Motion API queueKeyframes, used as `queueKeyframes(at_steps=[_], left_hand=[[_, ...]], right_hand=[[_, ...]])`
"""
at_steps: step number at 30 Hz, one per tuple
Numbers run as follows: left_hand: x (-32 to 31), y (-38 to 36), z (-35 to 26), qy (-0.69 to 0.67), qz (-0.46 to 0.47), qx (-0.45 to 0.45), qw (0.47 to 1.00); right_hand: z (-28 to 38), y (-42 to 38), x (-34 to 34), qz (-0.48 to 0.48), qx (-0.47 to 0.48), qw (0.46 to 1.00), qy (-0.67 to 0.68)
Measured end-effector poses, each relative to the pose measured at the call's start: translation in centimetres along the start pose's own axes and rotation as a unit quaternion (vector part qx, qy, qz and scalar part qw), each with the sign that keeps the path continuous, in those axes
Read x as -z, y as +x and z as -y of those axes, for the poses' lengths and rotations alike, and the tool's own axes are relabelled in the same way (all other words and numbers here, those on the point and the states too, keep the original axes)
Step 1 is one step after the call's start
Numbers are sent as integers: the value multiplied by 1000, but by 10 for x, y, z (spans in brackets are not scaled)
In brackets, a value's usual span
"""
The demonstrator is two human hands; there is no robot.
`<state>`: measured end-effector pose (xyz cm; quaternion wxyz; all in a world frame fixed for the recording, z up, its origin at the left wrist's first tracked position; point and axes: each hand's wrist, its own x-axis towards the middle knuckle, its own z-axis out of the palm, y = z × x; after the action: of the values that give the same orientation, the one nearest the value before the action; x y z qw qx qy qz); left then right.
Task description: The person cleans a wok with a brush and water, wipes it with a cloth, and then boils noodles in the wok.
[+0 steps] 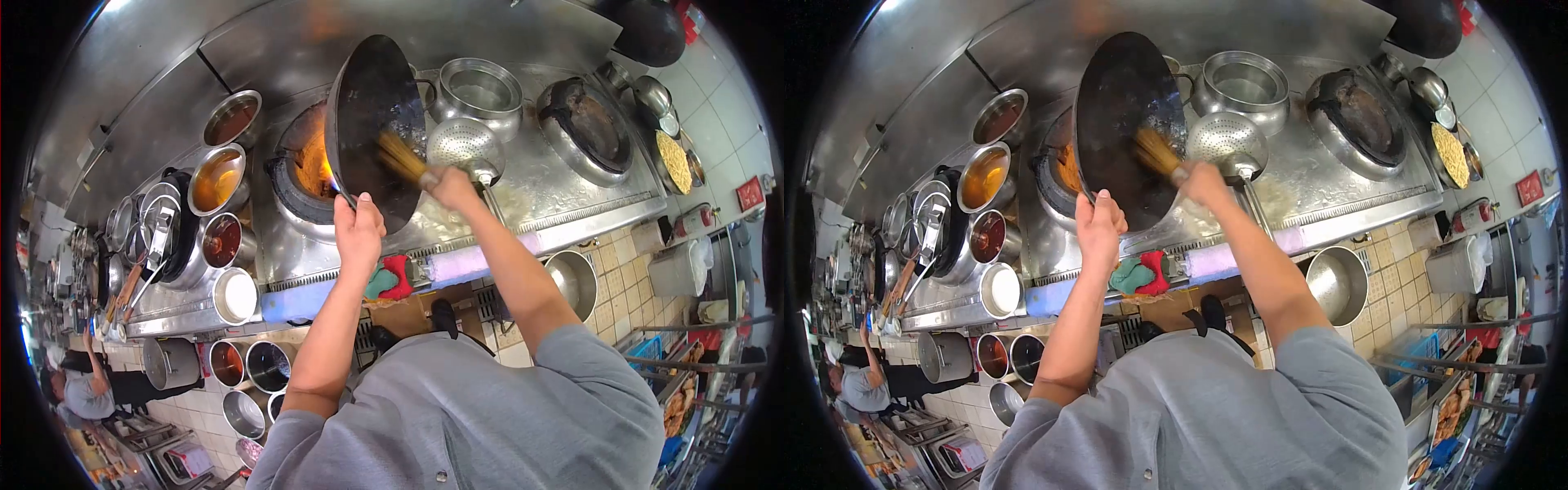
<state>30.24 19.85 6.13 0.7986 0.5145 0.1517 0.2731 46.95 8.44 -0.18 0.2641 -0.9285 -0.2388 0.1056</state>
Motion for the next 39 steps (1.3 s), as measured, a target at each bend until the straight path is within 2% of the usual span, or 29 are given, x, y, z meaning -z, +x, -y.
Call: queueKeyframes(at_steps=[2,5,6,8,10,11,12,13,14,15,16,18,20,21,22,23,25,27,29,31,33,36,39], left_hand=[[-5,4,-8,6,-27,8,1000],[9,11,-11,15,-15,16,1000],[14,8,-9,18,-13,20,1000],[18,3,-2,16,22,10,1000],[14,-3,0,12,36,6,999],[12,-2,-1,29,26,-1,999],[11,-3,-1,48,20,-4,999],[12,3,-4,42,1,-10,999],[17,9,-6,35,-19,-14,999],[27,16,-7,40,-27,-28,998],[33,18,-8,42,-24,-25,999],[46,20,-10,-29,-17,-9,999],[68,23,-4,-43,-30,-20,998],[76,22,-4,-57,-41,-13,997],[82,22,-7,-73,-54,-11,996],[86,18,-12,-75,-73,2,995],[103,5,-12,-94,-110,23,989],[119,-8,-5,-134,-142,63,979],[138,-30,5,-165,-167,93,968],[150,-46,13,-179,-194,101,959],[154,-58,21,-287,-225,131,922],[134,-45,29,-375,-227,108,892],[134,-8,60,-452,-146,84,876]], right_hand=[[10,-45,-9,60,73,993,64],[15,-100,0,73,82,980,167],[3,-85,-14,73,78,980,170],[-27,-28,-34,23,57,998,-2],[-13,-14,-14,-26,-14,998,62],[-10,-16,-23,-25,-1,997,71],[-9,-25,-34,28,73,996,32],[1,-55,-41,103,4,992,76],[21,-95,-18,105,70,985,116],[28,-124,-13,78,92,981,151],[21,-122,-15,77,89,981,153],[-17,-103,-22,114,92,987,65],[-103,-20,-50,45,38,987,-151],[-56,-34,23,22,-24,990,-139],[-90,-8,21,-121,-5,992,-29],[-101,0,34,-167,19,984,-62],[-87,-23,64,-211,-2,974,87],[-80,-58,75,-241,-18,962,125],[-96,-93,64,-213,77,965,133],[-103,-134,63,-101,37,991,86],[-81,-154,81,79,-66,993,53],[-75,-139,51,169,7,984,-51],[-91,-107,-14,137,74,981,-114]])
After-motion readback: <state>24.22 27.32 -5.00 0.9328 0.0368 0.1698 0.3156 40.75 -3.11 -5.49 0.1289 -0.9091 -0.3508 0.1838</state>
